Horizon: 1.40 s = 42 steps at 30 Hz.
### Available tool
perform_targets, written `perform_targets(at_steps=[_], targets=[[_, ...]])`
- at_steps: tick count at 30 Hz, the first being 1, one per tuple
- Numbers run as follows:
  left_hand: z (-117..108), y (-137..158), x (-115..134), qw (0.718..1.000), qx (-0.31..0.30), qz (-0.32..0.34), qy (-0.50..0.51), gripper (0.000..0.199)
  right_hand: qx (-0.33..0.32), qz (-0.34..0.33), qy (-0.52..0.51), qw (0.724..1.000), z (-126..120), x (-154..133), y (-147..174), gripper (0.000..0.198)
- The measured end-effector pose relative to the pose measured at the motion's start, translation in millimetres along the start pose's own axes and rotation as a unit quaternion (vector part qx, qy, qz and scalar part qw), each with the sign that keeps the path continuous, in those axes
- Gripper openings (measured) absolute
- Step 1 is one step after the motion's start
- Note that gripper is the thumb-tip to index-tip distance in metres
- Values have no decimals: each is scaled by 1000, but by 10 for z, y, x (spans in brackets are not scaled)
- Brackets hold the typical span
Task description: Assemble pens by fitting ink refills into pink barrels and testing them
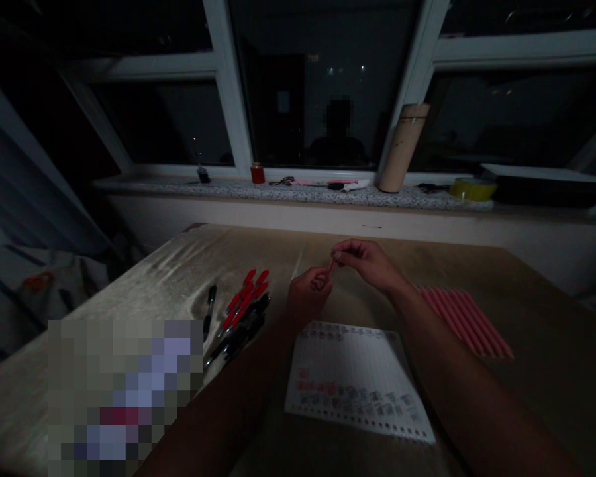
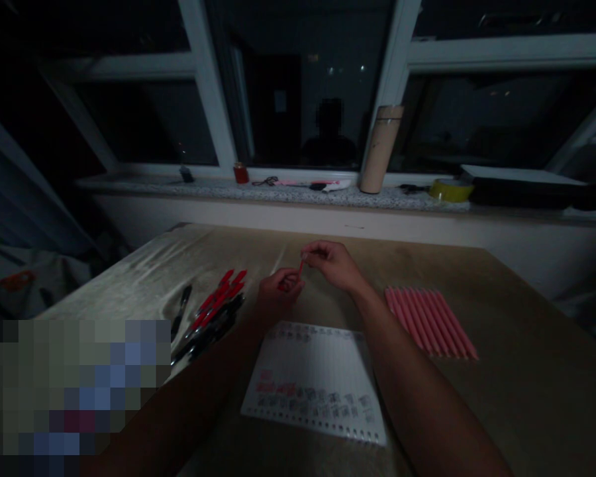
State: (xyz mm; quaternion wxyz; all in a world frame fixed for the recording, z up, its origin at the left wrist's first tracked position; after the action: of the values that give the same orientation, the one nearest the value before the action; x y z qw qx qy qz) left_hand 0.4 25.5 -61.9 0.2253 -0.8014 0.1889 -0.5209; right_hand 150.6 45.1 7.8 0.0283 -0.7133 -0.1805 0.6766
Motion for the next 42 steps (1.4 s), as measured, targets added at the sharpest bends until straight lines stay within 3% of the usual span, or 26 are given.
perform_targets(at_steps=[21,26,29,34,42], targets=[[12,-1,-29,1000,8,-2,-2,21,-51,5,28,998,23,103,-1,21],[-25,-27,25,1000,4,4,-6,22,-46,-4,28,999,20,86,-1,23],[-112,-75,31,999,34,4,-14,21,-29,-6,43,999,6,95,-10,25],[-293,-152,-50,993,115,-32,4,25,-18,-17,129,991,36,230,-26,24],[-373,-138,-140,985,152,-73,31,23,-69,-52,347,934,250,474,-3,19]])
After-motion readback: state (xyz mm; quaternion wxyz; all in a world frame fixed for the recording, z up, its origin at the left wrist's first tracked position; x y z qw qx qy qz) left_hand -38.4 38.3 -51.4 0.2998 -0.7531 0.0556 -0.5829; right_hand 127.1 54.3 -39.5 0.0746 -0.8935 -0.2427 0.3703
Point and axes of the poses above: each hand's wrist, its own y-axis away from the middle knuckle, its own z-axis out of the palm, x = y × z, the point moved 3 cm from there along -y, towards the middle knuckle, and after that the axes turned 2 degrees about -y, right-handed, at the moved point
